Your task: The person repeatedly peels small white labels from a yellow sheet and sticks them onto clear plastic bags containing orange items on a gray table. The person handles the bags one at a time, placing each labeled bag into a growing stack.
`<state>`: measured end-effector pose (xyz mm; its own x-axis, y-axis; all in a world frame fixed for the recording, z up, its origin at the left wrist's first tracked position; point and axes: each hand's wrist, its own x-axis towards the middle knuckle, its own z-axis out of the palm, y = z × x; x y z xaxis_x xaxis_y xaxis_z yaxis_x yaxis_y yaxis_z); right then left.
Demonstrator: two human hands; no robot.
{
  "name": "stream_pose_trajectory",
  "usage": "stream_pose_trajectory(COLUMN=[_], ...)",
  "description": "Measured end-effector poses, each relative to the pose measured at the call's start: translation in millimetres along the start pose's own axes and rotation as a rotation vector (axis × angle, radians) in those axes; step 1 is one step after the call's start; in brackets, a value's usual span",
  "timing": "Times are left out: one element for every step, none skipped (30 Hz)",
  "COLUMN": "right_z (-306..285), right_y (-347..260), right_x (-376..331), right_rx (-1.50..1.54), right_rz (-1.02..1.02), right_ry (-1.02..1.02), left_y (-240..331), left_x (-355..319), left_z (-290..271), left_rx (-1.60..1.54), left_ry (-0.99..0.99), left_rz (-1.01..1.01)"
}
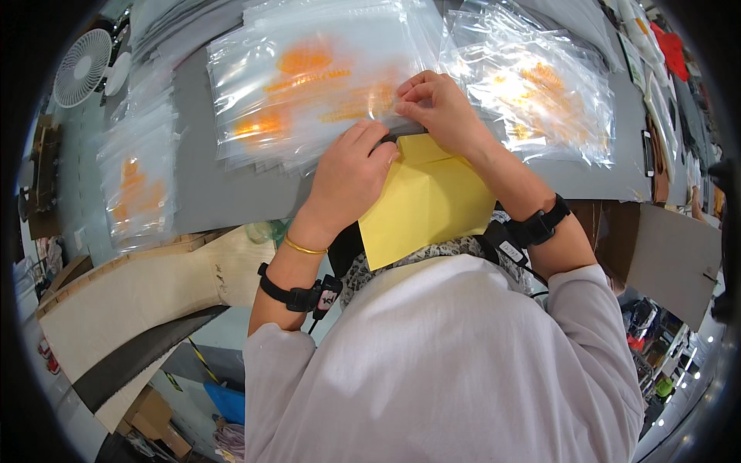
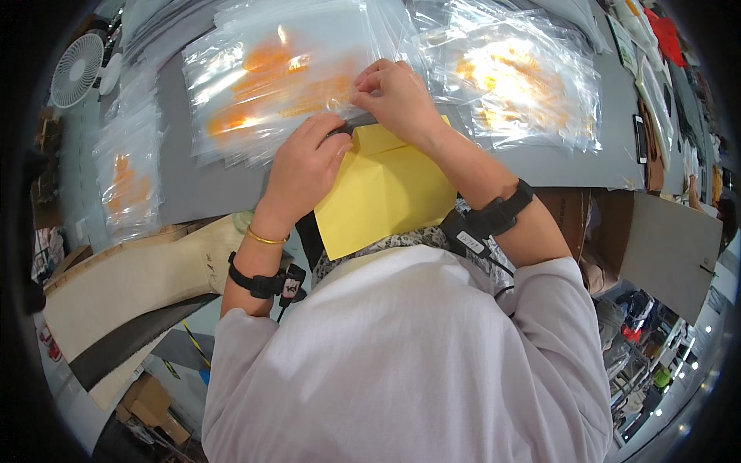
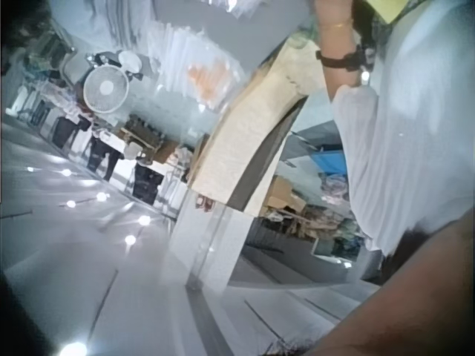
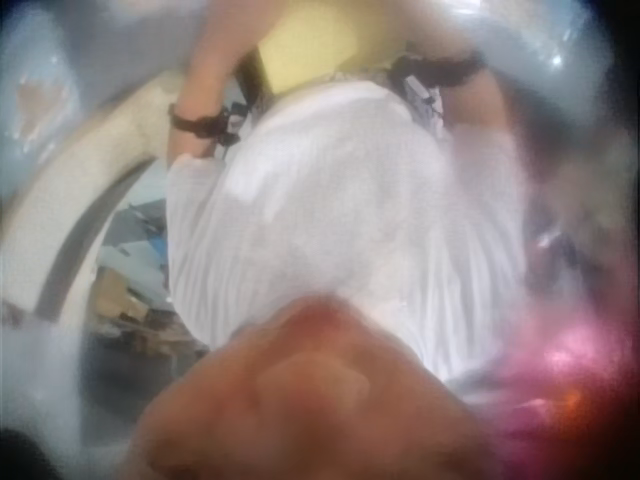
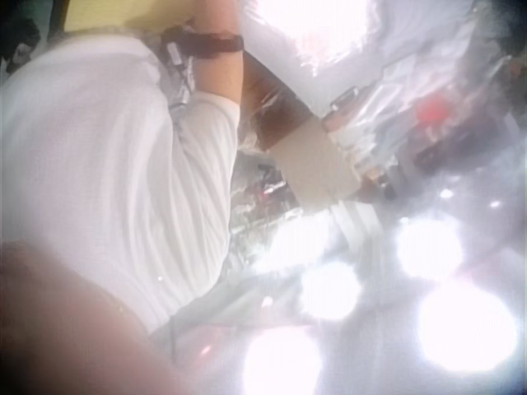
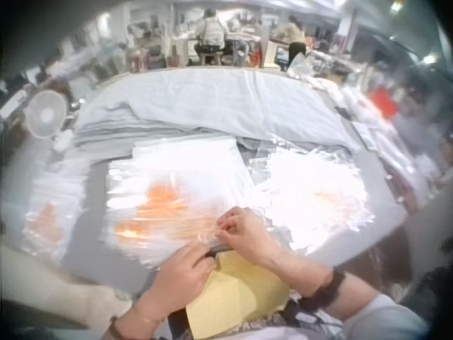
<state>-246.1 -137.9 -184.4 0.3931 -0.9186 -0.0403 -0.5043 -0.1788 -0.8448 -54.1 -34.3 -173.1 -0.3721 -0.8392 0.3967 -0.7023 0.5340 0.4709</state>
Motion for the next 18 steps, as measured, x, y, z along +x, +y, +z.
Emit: stream_pose_trajectory(right_z=[3.3,5.3,5.6,6.7,6.2,5.7,5.6,5.1,5.2,4.8,5.2,5.4,5.7,6.3,6.6,7.4,7.8,8.4], right_y=[2.0,3.0,3.4,3.1,2.5,1.6,0.5,-0.5,-1.4,-2.3,-3.0,-3.4,-3.7,-3.7,-3.6,-3.4,-3.2,-3.0], right_x=[-1.7,-3.4,-4.7,-6.0,-6.2,-6.1,-5.3,-4.5,-3.7,-2.8,-2.6,-2.4,-2.7,-3.1,-3.4,-3.8,-3.7,-3.4], right_rx=[-0.091,-0.088,-0.11,-0.116,-0.157,-0.181,-0.196,-0.197,-0.189,-0.196,-0.122,-0.064,-0.003,-0.057,-0.107,-0.141,-0.173,-0.189], right_rz=[-0.008,-0.037,-0.031,-0.077,-0.03,-0.032,-0.073,-0.041,-0.048,-0.029,-0.018,0.02,0.061,0.04,0.022,-0.02,-0.009,-0.022], right_ry=[0.025,0.033,0.045,0.082,0.061,0.065,0.072,0.062,0.055,0.032,0.041,0.036,0.037,0.036,0.043,0.062,0.056,0.063], left_y=[-0.3,-0.7,-0.9,-1.1,-1.4,-1.2,-1.1,-0.9,-0.8,-0.5,-0.3,-0.3,-0.4,-0.5,-0.7,-1.2,-1.4,-1.8], left_x=[-1.6,-2.0,-2.4,-2.6,-2.4,-2.5,-2.2,-1.7,-1.6,-1.6,-2.0,-2.5,-2.9,-3.4,-3.6,-3.8,-3.5,-3.1], left_z=[1.4,3.0,3.7,3.8,3.6,2.8,2.1,1.5,0.7,0.2,-0.5,-1.2,-1.7,-1.9,-2.0,-2.0,-1.6,-1.0], left_rx=[-0.01,-0.012,-0.016,-0.018,-0.023,-0.027,-0.03,-0.03,-0.029,-0.028,-0.023,-0.018,-0.022,-0.009,-0.005,-0.01,-0.009,-0.016], left_ry=[-0.009,0.011,0.033,0.048,0.044,0.032,0.019,0.021,0.023,0.025,0.006,-0.014,-0.033,-0.033,-0.032,-0.033,-0.03,-0.029], left_rz=[-0.007,0.005,0.015,0.018,0.011,-0.004,-0.018,-0.016,-0.015,-0.014,-0.027,-0.039,-0.058,-0.048,-0.043,-0.041,-0.03,-0.023])
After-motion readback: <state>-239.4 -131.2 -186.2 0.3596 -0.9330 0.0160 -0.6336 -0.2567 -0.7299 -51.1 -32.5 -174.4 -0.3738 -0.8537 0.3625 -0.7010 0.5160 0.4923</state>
